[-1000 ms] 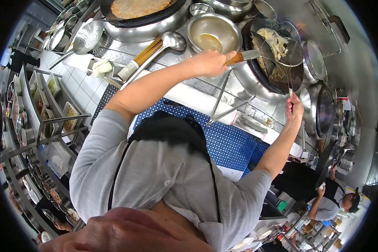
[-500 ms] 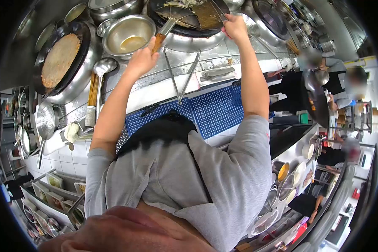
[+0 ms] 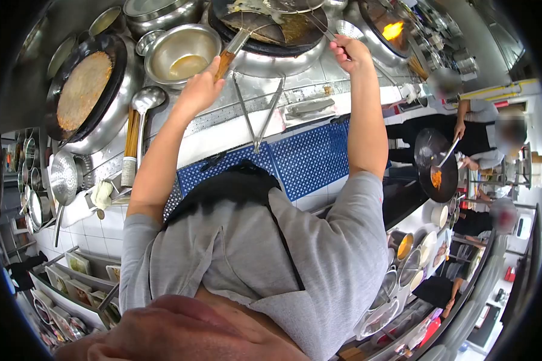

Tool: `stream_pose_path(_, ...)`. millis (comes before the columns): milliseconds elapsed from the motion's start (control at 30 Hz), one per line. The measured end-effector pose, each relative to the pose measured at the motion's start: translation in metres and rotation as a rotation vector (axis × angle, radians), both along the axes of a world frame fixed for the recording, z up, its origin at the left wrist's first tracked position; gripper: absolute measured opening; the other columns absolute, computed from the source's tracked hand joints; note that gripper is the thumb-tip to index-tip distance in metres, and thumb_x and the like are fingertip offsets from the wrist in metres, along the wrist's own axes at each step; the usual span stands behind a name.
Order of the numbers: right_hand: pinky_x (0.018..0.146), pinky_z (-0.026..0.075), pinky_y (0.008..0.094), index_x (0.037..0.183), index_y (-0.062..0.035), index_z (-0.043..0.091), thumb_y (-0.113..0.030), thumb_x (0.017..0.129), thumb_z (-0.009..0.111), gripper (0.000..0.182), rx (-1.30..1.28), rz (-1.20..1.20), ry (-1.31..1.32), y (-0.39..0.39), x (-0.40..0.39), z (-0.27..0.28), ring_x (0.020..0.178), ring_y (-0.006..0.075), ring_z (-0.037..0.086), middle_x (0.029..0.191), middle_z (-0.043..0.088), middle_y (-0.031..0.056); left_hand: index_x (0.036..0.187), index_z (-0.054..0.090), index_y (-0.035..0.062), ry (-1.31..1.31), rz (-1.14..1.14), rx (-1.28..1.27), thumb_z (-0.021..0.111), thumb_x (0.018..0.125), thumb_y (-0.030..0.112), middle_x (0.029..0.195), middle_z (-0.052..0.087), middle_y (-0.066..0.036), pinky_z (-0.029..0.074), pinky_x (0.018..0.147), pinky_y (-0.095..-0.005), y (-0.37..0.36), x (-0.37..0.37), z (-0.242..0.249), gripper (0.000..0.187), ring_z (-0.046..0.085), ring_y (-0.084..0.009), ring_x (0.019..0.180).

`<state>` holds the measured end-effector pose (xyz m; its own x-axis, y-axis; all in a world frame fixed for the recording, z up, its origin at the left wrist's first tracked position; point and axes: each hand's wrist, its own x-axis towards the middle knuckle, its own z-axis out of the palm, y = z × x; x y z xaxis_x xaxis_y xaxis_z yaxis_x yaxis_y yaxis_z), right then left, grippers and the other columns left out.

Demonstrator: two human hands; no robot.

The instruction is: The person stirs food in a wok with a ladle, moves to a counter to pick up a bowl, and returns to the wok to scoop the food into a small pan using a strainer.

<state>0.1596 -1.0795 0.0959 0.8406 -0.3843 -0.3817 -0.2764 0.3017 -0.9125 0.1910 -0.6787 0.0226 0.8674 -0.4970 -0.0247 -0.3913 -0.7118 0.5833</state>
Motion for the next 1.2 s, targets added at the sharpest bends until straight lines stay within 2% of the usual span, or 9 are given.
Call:
stream_pose_path(200, 0.034, 0.029, 0.0197, 0.141, 0.0016, 0.035, 0.004, 0.086, 0.051, 0.057, -0.212, 0.064, -0.110, 0.026, 0.070, 0.042, 0.046, 0.0081, 0.043, 0.070, 0.058, 0.0095, 0.147, 0.028, 0.0048, -0.033, 0.010, 0.061, 0.054, 0.091, 0.024, 0.094, 0.064, -0.033, 0.048, 0.087, -0.0539, 0.001, 0.000, 0.002, 0.065, 0.062, -0.0484, 0.090)
stream_pose_path(300, 0.033, 0.031, 0.0226, 0.128, 0.0023, 0.054, 0.000, 0.086, 0.053, 0.043, -0.551, 0.083, -0.202, 0.079, 0.143, 0.062, 0.047, 0.0075, 0.048, 0.074, 0.064, 0.0122, 0.149, 0.027, 0.0078, 0.011, 0.028, 0.052, 0.054, 0.091, 0.024, 0.089, 0.064, -0.033, 0.049, 0.082, -0.0552, 0.002, -0.003, 0.009, 0.066, 0.063, -0.0489, 0.085)
stream_pose_path(433, 0.069, 0.054, 0.0441, 0.125, -0.0086, 0.061, -0.014, 0.081, 0.057, 0.045, -1.796, 0.218, -0.330, 0.116, 0.292, 0.032, 0.081, 0.0343, 0.069, 0.089, 0.070, 0.0201, 0.149, 0.027, 0.0084, -0.034, 0.056, 0.035, 0.056, 0.090, 0.022, 0.079, 0.063, -0.033, 0.051, 0.076, -0.0549, 0.001, -0.001, 0.007, 0.067, 0.063, -0.0490, 0.077)
stream_pose_path(500, 0.090, 0.047, 0.0485, 0.124, -0.0139, 0.062, -0.018, 0.078, 0.055, 0.046, -2.007, 0.485, -0.212, 0.115, 0.376, -0.009, 0.105, 0.0417, 0.061, 0.104, 0.066, 0.0234, 0.149, 0.027, 0.0082, -0.009, 0.057, 0.057, 0.056, 0.089, 0.022, 0.077, 0.063, -0.032, 0.051, 0.074, -0.0549, 0.000, -0.003, 0.010, 0.067, 0.063, -0.0487, 0.074)
stream_pose_path(733, 0.082, 0.052, 0.0495, 0.086, 0.0025, 0.066, -0.013, 0.080, 0.054, 0.021, -1.837, -0.012, -0.458, 0.102, 0.286, 0.012, 0.091, 0.0444, 0.064, 0.091, 0.066, 0.0274, 0.149, 0.027, 0.0098, -0.004, 0.063, 0.073, 0.055, 0.091, 0.022, 0.080, 0.063, -0.033, 0.051, 0.077, -0.0553, 0.000, 0.003, 0.005, 0.066, 0.063, -0.0496, 0.077)
stream_pose_path(1033, 0.075, 0.053, 0.0453, 0.110, -0.0063, 0.068, -0.012, 0.080, 0.053, 0.035, -1.751, 0.032, -0.027, 0.048, 0.031, 0.019, 0.087, 0.0357, 0.068, 0.093, 0.069, 0.0212, 0.148, 0.030, 0.0106, -0.054, -0.012, 0.074, 0.052, 0.092, 0.026, 0.094, 0.065, -0.032, 0.047, 0.090, -0.0520, -0.005, 0.034, 0.001, 0.063, 0.061, -0.0495, 0.094)
stream_pose_path(1067, 0.093, 0.044, 0.0511, 0.110, -0.0089, 0.067, -0.014, 0.077, 0.054, 0.037, -1.601, 0.063, 0.218, 0.049, 0.019, 0.022, 0.107, 0.0449, 0.058, 0.099, 0.067, 0.0236, 0.148, 0.030, 0.0100, -0.052, -0.041, 0.079, 0.051, 0.092, 0.027, 0.097, 0.064, -0.031, 0.047, 0.089, -0.0510, -0.002, 0.037, 0.003, 0.062, 0.062, -0.0476, 0.093)
stream_pose_path(1167, 0.084, 0.050, 0.0465, 0.108, -0.0055, 0.067, -0.015, 0.076, 0.056, 0.036, -1.537, -0.003, 0.311, 0.028, 0.000, -0.006, 0.094, 0.0398, 0.066, 0.098, 0.068, 0.0235, 0.148, 0.031, 0.0100, -0.079, -0.044, 0.109, 0.052, 0.092, 0.027, 0.097, 0.064, -0.032, 0.048, 0.086, -0.0504, 0.008, 0.034, 0.016, 0.062, 0.063, -0.0463, 0.089)
stream_pose_path(1200, 0.060, 0.053, 0.0394, 0.111, -0.0028, 0.064, -0.010, 0.079, 0.054, 0.035, -1.260, -0.022, 0.357, 0.035, -0.008, -0.003, 0.067, 0.0286, 0.067, 0.088, 0.068, 0.0208, 0.148, 0.031, 0.0099, -0.053, -0.054, 0.129, 0.051, 0.092, 0.027, 0.101, 0.063, -0.032, 0.046, 0.090, -0.0504, 0.011, 0.032, 0.024, 0.061, 0.062, -0.0462, 0.095)
